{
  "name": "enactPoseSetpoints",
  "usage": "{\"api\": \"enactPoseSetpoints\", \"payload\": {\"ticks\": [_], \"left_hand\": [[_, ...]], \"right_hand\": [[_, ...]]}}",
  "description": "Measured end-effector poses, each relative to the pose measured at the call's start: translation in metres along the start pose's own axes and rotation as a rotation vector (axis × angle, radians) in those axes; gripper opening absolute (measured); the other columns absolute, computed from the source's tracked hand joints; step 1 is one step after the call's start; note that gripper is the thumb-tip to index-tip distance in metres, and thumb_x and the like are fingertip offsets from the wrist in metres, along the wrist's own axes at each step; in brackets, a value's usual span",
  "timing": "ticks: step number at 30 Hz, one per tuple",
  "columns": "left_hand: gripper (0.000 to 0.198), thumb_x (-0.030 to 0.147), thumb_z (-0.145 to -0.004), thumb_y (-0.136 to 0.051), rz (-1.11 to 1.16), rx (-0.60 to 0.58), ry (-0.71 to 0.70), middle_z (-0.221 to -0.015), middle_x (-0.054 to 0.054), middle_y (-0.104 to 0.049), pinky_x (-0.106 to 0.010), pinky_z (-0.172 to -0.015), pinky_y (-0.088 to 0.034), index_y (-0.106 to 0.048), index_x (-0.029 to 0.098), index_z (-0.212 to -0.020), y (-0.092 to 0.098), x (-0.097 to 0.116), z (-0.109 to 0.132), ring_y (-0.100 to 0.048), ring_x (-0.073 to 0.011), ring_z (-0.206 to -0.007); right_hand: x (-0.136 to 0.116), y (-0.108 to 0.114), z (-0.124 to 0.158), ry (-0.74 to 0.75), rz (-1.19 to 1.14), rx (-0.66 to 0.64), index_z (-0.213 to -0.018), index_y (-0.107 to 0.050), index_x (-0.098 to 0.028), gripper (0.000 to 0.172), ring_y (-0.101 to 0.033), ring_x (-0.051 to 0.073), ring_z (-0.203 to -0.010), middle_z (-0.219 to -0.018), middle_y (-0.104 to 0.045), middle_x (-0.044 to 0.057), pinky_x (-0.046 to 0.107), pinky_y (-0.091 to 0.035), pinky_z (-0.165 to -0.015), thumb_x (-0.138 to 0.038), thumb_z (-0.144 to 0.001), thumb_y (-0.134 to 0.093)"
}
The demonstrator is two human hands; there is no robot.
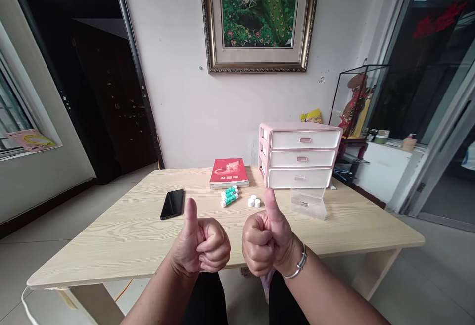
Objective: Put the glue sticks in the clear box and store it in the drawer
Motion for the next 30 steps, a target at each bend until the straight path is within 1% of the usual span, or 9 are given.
{"api": "enactPoseSetpoints", "payload": {"ticks": [5,8,10,13,15,17,22,26,30], "left_hand": [[0.080,0.093,-0.072,-0.008,0.027,-0.011,-0.001,-0.038,0.005,-0.019,-0.018,-0.029,-0.010,-0.024,0.021,-0.040,0.005,-0.004,-0.001,-0.013,-0.0033,-0.030],[0.080,0.093,-0.072,-0.008,0.033,-0.016,-0.004,-0.037,0.005,-0.020,-0.018,-0.028,-0.011,-0.025,0.021,-0.040,0.005,-0.005,-0.002,-0.013,-0.0034,-0.030],[0.080,0.093,-0.072,-0.010,0.032,-0.018,0.004,-0.037,0.005,-0.020,-0.018,-0.029,-0.011,-0.024,0.021,-0.040,0.004,-0.006,-0.002,-0.013,-0.0033,-0.030],[0.080,0.093,-0.072,-0.012,0.034,-0.036,0.011,-0.036,0.004,-0.020,-0.019,-0.029,-0.010,-0.024,0.022,-0.039,0.002,-0.006,-0.001,-0.014,-0.0038,-0.029],[0.080,0.093,-0.072,-0.009,0.045,-0.037,0.008,-0.036,0.004,-0.020,-0.019,-0.029,-0.010,-0.024,0.022,-0.039,0.002,-0.006,-0.001,-0.012,-0.0036,-0.029],[0.080,0.092,-0.073,-0.007,0.056,-0.036,0.011,-0.036,0.005,-0.019,-0.019,-0.028,-0.010,-0.024,0.021,-0.039,0.003,-0.006,0.000,-0.012,-0.0033,-0.029],[0.081,0.090,-0.075,-0.005,0.063,-0.037,0.007,-0.036,0.004,-0.018,-0.017,-0.028,-0.011,-0.023,0.020,-0.039,0.008,-0.005,0.001,-0.013,-0.0032,-0.029],[0.081,0.091,-0.074,-0.003,0.069,-0.023,0.014,-0.036,0.004,-0.018,-0.017,-0.028,-0.012,-0.023,0.020,-0.039,0.015,-0.007,0.002,-0.013,-0.0031,-0.030],[0.081,0.091,-0.074,-0.005,0.093,0.002,0.020,-0.036,0.004,-0.019,-0.016,-0.028,-0.011,-0.023,0.020,-0.039,0.023,-0.010,0.001,-0.014,-0.0030,-0.029]], "right_hand": [[0.000,-0.001,-0.001,0.037,-0.020,-0.070,-0.053,-0.030,-0.023,0.086,-0.018,0.005,-0.034,-0.039,-0.023,-0.007,0.019,-0.020,-0.032,-0.098,-0.053,0.012],[0.003,0.001,0.000,0.057,-0.027,-0.117,-0.054,-0.031,-0.023,0.086,-0.018,0.005,-0.034,-0.041,-0.024,-0.007,0.018,-0.019,-0.032,-0.097,-0.053,0.013],[0.006,0.003,0.001,0.065,-0.050,-0.124,-0.053,-0.031,-0.023,0.087,-0.018,0.005,-0.035,-0.040,-0.024,-0.007,0.018,-0.019,-0.032,-0.097,-0.051,0.015],[0.012,0.010,0.004,0.039,-0.084,-0.080,-0.052,-0.031,-0.023,0.087,-0.021,0.006,-0.034,-0.037,-0.024,-0.006,0.019,-0.023,-0.031,-0.096,-0.047,0.017],[0.016,0.016,0.006,0.023,-0.086,-0.014,-0.051,-0.030,-0.024,0.087,-0.020,0.006,-0.034,-0.036,-0.023,-0.006,0.020,-0.025,-0.030,-0.095,-0.046,0.019],[0.018,0.021,0.008,0.025,-0.095,0.005,-0.051,-0.030,-0.024,0.087,-0.020,0.006,-0.034,-0.035,-0.022,-0.006,0.020,-0.026,-0.030,-0.096,-0.045,0.018],[0.015,0.022,0.006,0.049,-0.118,-0.066,-0.050,-0.031,-0.023,0.087,-0.020,0.005,-0.034,-0.035,-0.023,-0.006,0.019,-0.025,-0.030,-0.099,-0.048,0.012],[0.009,0.018,0.003,0.082,-0.120,-0.183,-0.053,-0.033,-0.022,0.086,-0.021,0.005,-0.034,-0.039,-0.026,-0.006,0.019,-0.023,-0.031,-0.099,-0.055,0.005],[0.009,0.024,0.004,0.100,-0.107,-0.178,-0.055,-0.033,-0.022,0.085,-0.021,0.005,-0.034,-0.041,-0.025,-0.007,0.019,-0.023,-0.033,-0.098,-0.061,0.004]]}}
Point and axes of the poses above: each hand's wrist, its own z-axis away from the middle knuckle, its own y-axis out of the back of the hand, x = y × z, the point moved 2 cm from there along -z, towards the middle knuckle
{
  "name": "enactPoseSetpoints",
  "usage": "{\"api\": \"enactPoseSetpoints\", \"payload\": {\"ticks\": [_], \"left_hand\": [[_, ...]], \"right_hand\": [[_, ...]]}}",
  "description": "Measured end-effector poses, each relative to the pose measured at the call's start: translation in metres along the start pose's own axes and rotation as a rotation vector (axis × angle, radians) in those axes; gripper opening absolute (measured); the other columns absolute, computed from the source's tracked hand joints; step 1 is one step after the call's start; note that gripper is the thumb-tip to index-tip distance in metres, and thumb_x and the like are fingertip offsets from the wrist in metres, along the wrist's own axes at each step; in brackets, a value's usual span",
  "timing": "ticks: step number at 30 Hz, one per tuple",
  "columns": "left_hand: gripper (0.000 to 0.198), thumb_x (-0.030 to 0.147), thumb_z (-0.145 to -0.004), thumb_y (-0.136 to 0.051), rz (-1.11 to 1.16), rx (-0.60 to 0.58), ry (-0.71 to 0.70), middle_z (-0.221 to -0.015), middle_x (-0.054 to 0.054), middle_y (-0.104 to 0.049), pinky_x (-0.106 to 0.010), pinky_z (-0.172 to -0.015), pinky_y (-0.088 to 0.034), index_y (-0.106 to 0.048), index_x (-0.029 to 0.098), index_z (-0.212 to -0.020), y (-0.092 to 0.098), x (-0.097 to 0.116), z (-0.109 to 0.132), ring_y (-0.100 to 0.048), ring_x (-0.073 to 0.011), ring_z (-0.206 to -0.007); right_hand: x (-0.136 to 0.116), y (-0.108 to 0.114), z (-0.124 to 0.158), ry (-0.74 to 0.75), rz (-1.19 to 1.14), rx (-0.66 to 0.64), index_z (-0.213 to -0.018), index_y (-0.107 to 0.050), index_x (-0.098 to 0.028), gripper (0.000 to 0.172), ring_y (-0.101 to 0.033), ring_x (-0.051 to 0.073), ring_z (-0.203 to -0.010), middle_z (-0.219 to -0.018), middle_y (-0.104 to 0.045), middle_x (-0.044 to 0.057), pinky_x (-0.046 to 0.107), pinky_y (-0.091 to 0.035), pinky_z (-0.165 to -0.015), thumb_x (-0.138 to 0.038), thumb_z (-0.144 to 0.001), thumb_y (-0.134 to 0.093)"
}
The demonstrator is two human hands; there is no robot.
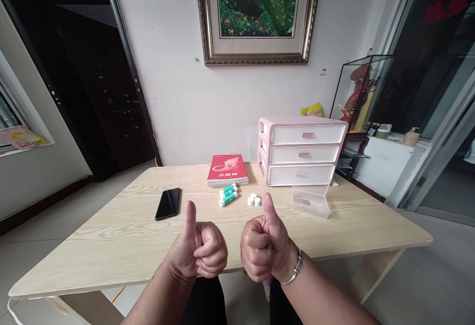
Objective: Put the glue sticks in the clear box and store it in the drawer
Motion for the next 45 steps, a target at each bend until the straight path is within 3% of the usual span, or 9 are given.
{"api": "enactPoseSetpoints", "payload": {"ticks": [7,11,15,18,20,25,30,38,45], "left_hand": [[0.081,0.091,-0.075,-0.010,0.032,0.041,0.036,-0.038,0.005,-0.021,-0.016,-0.029,-0.012,-0.027,0.020,-0.040,0.023,-0.009,0.000,-0.015,-0.0027,-0.030],[0.077,0.083,-0.084,-0.026,-0.010,0.281,0.044,-0.045,0.004,-0.029,-0.016,-0.031,-0.015,-0.037,0.017,-0.045,0.045,-0.010,-0.003,-0.019,-0.0029,-0.034],[0.061,0.063,-0.086,-0.057,-0.139,0.618,-0.002,-0.048,0.006,-0.031,-0.017,-0.035,-0.021,-0.040,0.016,-0.050,0.068,-0.007,-0.003,-0.021,-0.0034,-0.037],[0.055,0.054,-0.082,-0.066,-0.266,0.802,-0.055,-0.047,0.007,-0.032,-0.018,-0.036,-0.023,-0.039,0.017,-0.051,0.086,-0.006,0.001,-0.023,-0.0040,-0.038],[0.053,0.051,-0.082,-0.067,-0.334,0.871,-0.069,-0.048,0.007,-0.033,-0.018,-0.037,-0.024,-0.038,0.018,-0.053,0.099,-0.007,0.004,-0.025,-0.0047,-0.040],[0.049,0.048,-0.086,-0.064,-0.495,0.914,-0.059,-0.050,0.007,-0.033,-0.020,-0.040,-0.028,-0.038,0.020,-0.056,0.125,-0.013,0.003,-0.026,-0.0069,-0.044],[0.050,0.054,-0.085,-0.060,-0.719,0.977,0.032,-0.048,0.007,-0.034,-0.022,-0.044,-0.033,-0.037,0.021,-0.056,0.139,-0.012,-0.002,-0.030,-0.0083,-0.044],[0.041,0.059,-0.083,-0.050,-1.115,1.077,0.332,-0.048,0.006,-0.042,-0.022,-0.045,-0.033,-0.050,0.021,-0.067,0.162,0.001,-0.023,-0.040,-0.0109,-0.042],[0.030,0.047,-0.082,-0.051,-1.396,1.200,0.381,-0.054,0.001,-0.056,-0.024,-0.050,-0.034,-0.057,0.021,-0.068,0.175,0.025,-0.051,-0.053,-0.0158,-0.052]], "right_hand": [[-0.003,0.014,0.012,-0.019,0.052,0.240,-0.052,-0.032,-0.021,0.081,-0.018,0.005,-0.033,-0.039,-0.024,-0.008,0.018,-0.022,-0.033,-0.096,-0.068,-0.007],[-0.001,0.029,0.026,-0.046,0.295,0.779,-0.060,-0.036,-0.021,0.066,-0.016,0.005,-0.035,-0.042,-0.026,-0.010,0.017,-0.019,-0.036,-0.082,-0.085,-0.033],[0.004,0.050,0.070,-0.056,0.872,1.435,-0.073,-0.048,-0.022,0.043,-0.032,0.008,-0.042,-0.052,-0.040,-0.008,0.020,-0.029,-0.044,-0.061,-0.088,-0.054],[-0.002,0.052,0.115,-0.118,1.430,1.739,-0.091,-0.059,-0.023,0.020,-0.055,0.015,-0.066,-0.077,-0.061,0.001,0.026,-0.044,-0.061,-0.043,-0.088,-0.060],[-0.013,0.047,0.144,-0.166,1.724,1.860,-0.106,-0.062,-0.024,0.020,-0.061,0.019,-0.081,-0.100,-0.065,0.006,0.031,-0.048,-0.074,-0.035,-0.089,-0.057],[-0.053,0.033,0.199,-0.330,2.107,2.070,-0.127,-0.059,-0.019,0.036,-0.062,0.023,-0.098,-0.120,-0.062,0.013,0.037,-0.046,-0.094,-0.028,-0.093,-0.050],[-0.071,0.033,0.225,-0.544,2.142,2.140,-0.125,-0.061,-0.017,0.037,-0.059,0.026,-0.113,-0.118,-0.065,0.014,0.037,-0.044,-0.099,-0.021,-0.091,-0.051],[-0.065,0.033,0.214,-0.653,2.176,2.001,-0.121,-0.063,-0.015,0.034,-0.063,0.026,-0.110,-0.120,-0.067,0.014,0.036,-0.047,-0.095,-0.017,-0.092,-0.045],[-0.064,0.022,0.197,-0.507,2.213,1.986,-0.125,-0.059,-0.015,0.040,-0.063,0.026,-0.111,-0.125,-0.064,0.013,0.039,-0.052,-0.090,-0.017,-0.090,-0.041]]}}
Point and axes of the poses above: each hand's wrist, its own z-axis away from the middle knuckle, its own y-axis out of the back of the hand, x = y × z, the point moved 2 cm from there along -z, towards the middle knuckle
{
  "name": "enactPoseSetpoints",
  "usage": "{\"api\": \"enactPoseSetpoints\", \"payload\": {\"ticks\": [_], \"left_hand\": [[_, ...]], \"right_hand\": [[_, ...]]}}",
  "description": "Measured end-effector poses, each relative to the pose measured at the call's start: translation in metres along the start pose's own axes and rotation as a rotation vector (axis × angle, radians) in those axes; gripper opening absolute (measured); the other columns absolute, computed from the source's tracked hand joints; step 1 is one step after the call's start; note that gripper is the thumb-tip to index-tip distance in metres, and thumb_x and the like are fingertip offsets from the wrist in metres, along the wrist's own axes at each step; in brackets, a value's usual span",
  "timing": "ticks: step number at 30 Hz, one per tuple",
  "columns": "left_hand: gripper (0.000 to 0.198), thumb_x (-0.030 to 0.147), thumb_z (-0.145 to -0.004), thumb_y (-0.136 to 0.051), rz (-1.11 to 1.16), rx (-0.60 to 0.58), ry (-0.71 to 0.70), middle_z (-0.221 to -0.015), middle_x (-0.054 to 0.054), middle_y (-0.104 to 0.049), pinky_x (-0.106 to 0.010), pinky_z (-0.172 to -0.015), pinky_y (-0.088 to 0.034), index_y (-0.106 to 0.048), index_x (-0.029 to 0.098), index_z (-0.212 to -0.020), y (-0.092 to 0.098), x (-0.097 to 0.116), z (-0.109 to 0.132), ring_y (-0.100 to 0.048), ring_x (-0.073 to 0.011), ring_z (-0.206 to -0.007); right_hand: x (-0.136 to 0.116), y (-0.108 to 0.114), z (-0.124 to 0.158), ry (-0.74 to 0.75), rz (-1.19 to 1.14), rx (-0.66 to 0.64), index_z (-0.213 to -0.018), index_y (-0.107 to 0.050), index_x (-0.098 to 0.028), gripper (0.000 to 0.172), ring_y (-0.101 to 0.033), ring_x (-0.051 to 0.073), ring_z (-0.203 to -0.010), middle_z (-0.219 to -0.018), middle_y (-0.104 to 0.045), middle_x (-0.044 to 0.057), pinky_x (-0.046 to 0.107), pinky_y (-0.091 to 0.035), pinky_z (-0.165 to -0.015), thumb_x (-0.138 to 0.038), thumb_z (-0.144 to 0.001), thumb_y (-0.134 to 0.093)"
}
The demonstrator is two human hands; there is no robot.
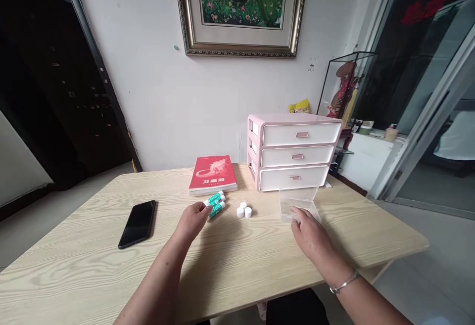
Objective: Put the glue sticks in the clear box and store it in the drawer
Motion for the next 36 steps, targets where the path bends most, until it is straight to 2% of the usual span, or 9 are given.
{"api": "enactPoseSetpoints", "payload": {"ticks": [4,7,11,16,19,22,28,32,36], "left_hand": [[0.025,0.041,-0.083,-0.051,-0.132,0.134,-0.022,-0.087,-0.008,-0.071,-0.029,-0.062,-0.039,-0.066,0.021,-0.081,-0.005,0.006,-0.027,-0.064,-0.0234,-0.078],[0.028,0.036,-0.083,-0.054,-0.200,0.191,-0.074,-0.116,-0.015,-0.066,-0.033,-0.078,-0.043,-0.069,0.019,-0.099,-0.015,0.010,-0.036,-0.062,-0.0287,-0.101],[0.032,0.032,-0.083,-0.057,-0.246,0.170,-0.177,-0.117,-0.015,-0.065,-0.036,-0.094,-0.042,-0.068,0.017,-0.109,-0.023,0.010,-0.027,-0.058,-0.0293,-0.113],[0.034,0.039,-0.085,-0.059,-0.243,0.150,-0.323,-0.120,-0.011,-0.062,-0.040,-0.100,-0.042,-0.066,0.021,-0.112,-0.014,-0.003,-0.020,-0.053,-0.0289,-0.117],[0.039,0.040,-0.083,-0.061,-0.224,0.178,-0.369,-0.121,-0.012,-0.060,-0.044,-0.103,-0.042,-0.064,0.020,-0.116,-0.012,-0.014,-0.028,-0.051,-0.0307,-0.120],[0.044,0.040,-0.080,-0.064,-0.219,0.133,-0.403,-0.124,-0.013,-0.059,-0.044,-0.103,-0.043,-0.063,0.018,-0.118,-0.021,-0.023,-0.037,-0.053,-0.0304,-0.119],[0.053,0.032,-0.075,-0.068,-0.273,0.073,-0.424,-0.135,-0.015,-0.053,-0.047,-0.103,-0.041,-0.058,0.021,-0.126,-0.038,-0.029,-0.037,-0.049,-0.0334,-0.124],[0.042,0.027,-0.075,-0.068,-0.296,0.031,-0.376,-0.127,-0.013,-0.057,-0.042,-0.098,-0.044,-0.059,0.022,-0.116,-0.036,-0.028,-0.036,-0.055,-0.0292,-0.114],[0.037,0.025,-0.072,-0.070,-0.298,0.068,-0.387,-0.121,-0.013,-0.060,-0.040,-0.098,-0.044,-0.060,0.021,-0.107,-0.032,-0.026,-0.034,-0.054,-0.0295,-0.113]], "right_hand": [[-0.043,0.018,-0.004,0.102,-0.141,0.114,-0.107,-0.066,-0.018,0.030,-0.068,0.021,-0.093,-0.110,-0.070,0.011,0.033,-0.055,-0.081,-0.018,-0.088,-0.042],[-0.082,0.018,-0.012,0.198,-0.286,0.129,-0.097,-0.067,-0.020,0.026,-0.069,0.020,-0.086,-0.097,-0.073,0.008,0.031,-0.055,-0.079,-0.017,-0.086,-0.044],[-0.111,-0.003,-0.034,0.156,-0.354,0.051,-0.101,-0.066,-0.020,0.024,-0.068,0.018,-0.085,-0.100,-0.073,0.007,0.030,-0.052,-0.081,-0.016,-0.088,-0.045],[-0.113,-0.040,-0.062,0.016,-0.237,-0.087,-0.097,-0.065,-0.019,0.022,-0.065,0.019,-0.092,-0.100,-0.071,0.006,0.028,-0.047,-0.080,-0.012,-0.083,-0.049],[-0.108,-0.061,-0.065,0.032,-0.205,-0.093,-0.095,-0.063,-0.020,0.018,-0.063,0.019,-0.091,-0.099,-0.068,0.006,0.027,-0.044,-0.080,-0.014,-0.084,-0.050],[-0.099,-0.076,-0.061,0.065,-0.180,-0.082,-0.095,-0.063,-0.019,0.018,-0.061,0.020,-0.094,-0.102,-0.066,0.007,0.028,-0.043,-0.083,-0.014,-0.083,-0.050],[-0.082,-0.080,-0.058,-0.002,-0.202,-0.142,-0.100,-0.063,-0.018,0.023,-0.060,0.021,-0.097,-0.106,-0.066,0.008,0.029,-0.042,-0.084,-0.014,-0.083,-0.049],[-0.087,-0.081,-0.057,-0.058,-0.269,-0.222,-0.096,-0.063,-0.017,0.020,-0.061,0.020,-0.093,-0.101,-0.067,0.008,0.029,-0.042,-0.081,-0.014,-0.082,-0.049],[-0.092,-0.084,-0.053,-0.028,-0.276,-0.234,-0.093,-0.062,-0.018,0.016,-0.060,0.019,-0.089,-0.098,-0.067,0.008,0.027,-0.041,-0.079,-0.014,-0.082,-0.050]]}}
Point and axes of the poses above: each hand's wrist, its own z-axis away from the middle knuckle, its own y-axis out of the back of the hand, x = y × z, the point moved 2 cm from there along -z, towards the middle knuckle
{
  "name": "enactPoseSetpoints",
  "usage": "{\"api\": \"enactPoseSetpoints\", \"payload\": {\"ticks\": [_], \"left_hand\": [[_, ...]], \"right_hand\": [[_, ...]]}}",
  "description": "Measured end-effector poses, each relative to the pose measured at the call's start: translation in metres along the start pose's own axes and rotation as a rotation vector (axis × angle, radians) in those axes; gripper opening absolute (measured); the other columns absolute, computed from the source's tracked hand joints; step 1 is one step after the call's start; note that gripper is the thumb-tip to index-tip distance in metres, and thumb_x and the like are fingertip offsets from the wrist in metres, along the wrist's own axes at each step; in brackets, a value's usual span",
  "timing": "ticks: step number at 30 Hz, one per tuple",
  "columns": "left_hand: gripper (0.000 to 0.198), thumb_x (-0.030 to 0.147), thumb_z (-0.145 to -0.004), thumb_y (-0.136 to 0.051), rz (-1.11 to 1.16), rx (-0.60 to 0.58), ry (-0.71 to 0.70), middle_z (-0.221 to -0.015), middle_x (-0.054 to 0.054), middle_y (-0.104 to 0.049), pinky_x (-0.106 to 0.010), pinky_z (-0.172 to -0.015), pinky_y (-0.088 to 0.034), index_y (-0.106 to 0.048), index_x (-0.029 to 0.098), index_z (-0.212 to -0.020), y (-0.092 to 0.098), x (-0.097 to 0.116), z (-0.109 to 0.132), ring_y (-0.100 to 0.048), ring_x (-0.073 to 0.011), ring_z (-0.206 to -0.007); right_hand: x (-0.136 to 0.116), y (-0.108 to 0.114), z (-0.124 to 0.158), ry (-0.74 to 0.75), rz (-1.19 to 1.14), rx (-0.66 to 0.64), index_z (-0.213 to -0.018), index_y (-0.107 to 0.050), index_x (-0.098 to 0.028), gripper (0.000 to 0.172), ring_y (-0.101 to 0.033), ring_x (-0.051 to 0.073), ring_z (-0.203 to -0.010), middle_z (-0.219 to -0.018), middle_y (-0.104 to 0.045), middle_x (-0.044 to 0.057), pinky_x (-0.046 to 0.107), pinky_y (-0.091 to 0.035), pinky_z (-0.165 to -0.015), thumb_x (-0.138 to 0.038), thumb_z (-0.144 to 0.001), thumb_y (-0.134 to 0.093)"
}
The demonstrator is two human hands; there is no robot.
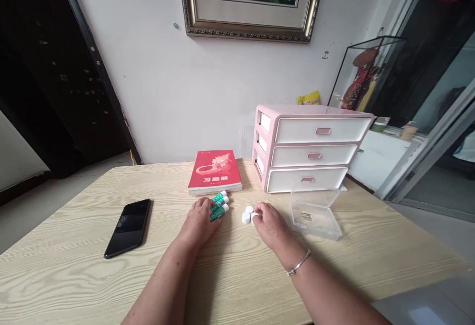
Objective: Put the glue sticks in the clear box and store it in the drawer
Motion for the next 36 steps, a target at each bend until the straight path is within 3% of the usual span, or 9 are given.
{"api": "enactPoseSetpoints", "payload": {"ticks": [10,18,22,25,28,30,33,36], "left_hand": [[0.029,0.027,-0.071,-0.074,-0.067,0.031,-0.088,-0.121,-0.012,-0.058,-0.044,-0.100,-0.041,-0.067,0.023,-0.099,-0.006,0.005,0.001,-0.050,-0.0310,-0.116],[0.026,0.040,-0.081,-0.068,-0.205,-0.010,-0.119,-0.129,-0.012,-0.058,-0.049,-0.104,-0.037,-0.072,0.026,-0.102,-0.002,0.020,0.006,-0.039,-0.0351,-0.130],[0.022,0.037,-0.083,-0.066,-0.265,-0.031,-0.096,-0.128,-0.011,-0.060,-0.048,-0.102,-0.038,-0.072,0.026,-0.101,0.000,0.031,0.009,-0.041,-0.0341,-0.130],[0.021,0.031,-0.084,-0.064,-0.273,-0.015,-0.063,-0.127,-0.010,-0.060,-0.046,-0.099,-0.040,-0.071,0.027,-0.103,0.006,0.037,0.010,-0.043,-0.0321,-0.128],[0.023,0.029,-0.086,-0.060,-0.136,0.052,-0.055,-0.127,-0.012,-0.059,-0.044,-0.097,-0.041,-0.068,0.024,-0.107,0.015,0.041,0.012,-0.049,-0.0316,-0.121],[0.026,0.033,-0.089,-0.055,0.062,0.036,-0.049,-0.118,-0.013,-0.062,-0.041,-0.090,-0.045,-0.064,0.022,-0.111,0.019,0.042,0.014,-0.056,-0.0294,-0.110],[0.033,0.044,-0.092,-0.051,0.421,-0.133,0.016,-0.097,-0.009,-0.066,-0.033,-0.074,-0.048,-0.059,0.021,-0.114,0.021,0.048,0.021,-0.062,-0.0247,-0.089],[0.037,0.053,-0.092,-0.050,0.744,-0.352,0.033,-0.091,-0.006,-0.063,-0.027,-0.061,-0.046,-0.057,0.021,-0.109,0.021,0.062,0.031,-0.061,-0.0197,-0.077]], "right_hand": [[-0.001,0.001,0.008,0.105,0.124,0.002,-0.097,-0.060,-0.020,0.015,-0.060,0.019,-0.088,-0.098,-0.065,0.007,0.028,-0.038,-0.075,-0.020,-0.082,-0.056],[-0.006,0.002,0.010,0.138,0.198,-0.037,-0.104,-0.059,-0.018,0.017,-0.062,0.022,-0.092,-0.098,-0.068,0.008,0.029,-0.039,-0.077,-0.023,-0.089,-0.054],[-0.006,0.001,0.010,0.143,0.207,-0.052,-0.113,-0.059,-0.018,0.025,-0.062,0.024,-0.098,-0.102,-0.069,0.009,0.030,-0.040,-0.080,-0.026,-0.089,-0.059],[-0.004,-0.001,0.010,0.158,0.220,-0.047,-0.108,-0.059,-0.018,0.020,-0.062,0.023,-0.097,-0.101,-0.068,0.009,0.030,-0.040,-0.079,-0.024,-0.090,-0.058],[-0.004,-0.001,0.011,0.160,0.219,-0.045,-0.101,-0.059,-0.019,0.014,-0.062,0.024,-0.093,-0.098,-0.068,0.010,0.030,-0.039,-0.076,-0.024,-0.088,-0.058],[-0.004,-0.001,0.010,0.133,0.176,-0.045,-0.097,-0.058,-0.019,0.012,-0.062,0.023,-0.086,-0.092,-0.068,0.008,0.030,-0.038,-0.072,-0.023,-0.086,-0.058],[-0.004,0.004,0.006,0.039,-0.073,-0.015,-0.092,-0.055,-0.021,0.010,-0.057,0.018,-0.070,-0.074,-0.062,0.001,0.027,-0.036,-0.063,-0.021,-0.082,-0.057],[-0.005,0.013,0.000,-0.037,-0.592,-0.012,-0.091,-0.052,-0.022,0.009,-0.046,0.012,-0.057,-0.066,-0.052,-0.005,0.024,-0.034,-0.055,-0.025,-0.083,-0.053]]}}
Point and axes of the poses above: each hand's wrist, its own z-axis away from the middle knuckle, its own y-axis out of the back of the hand, x = y × z, the point moved 2 cm from there along -z, towards the middle knuckle
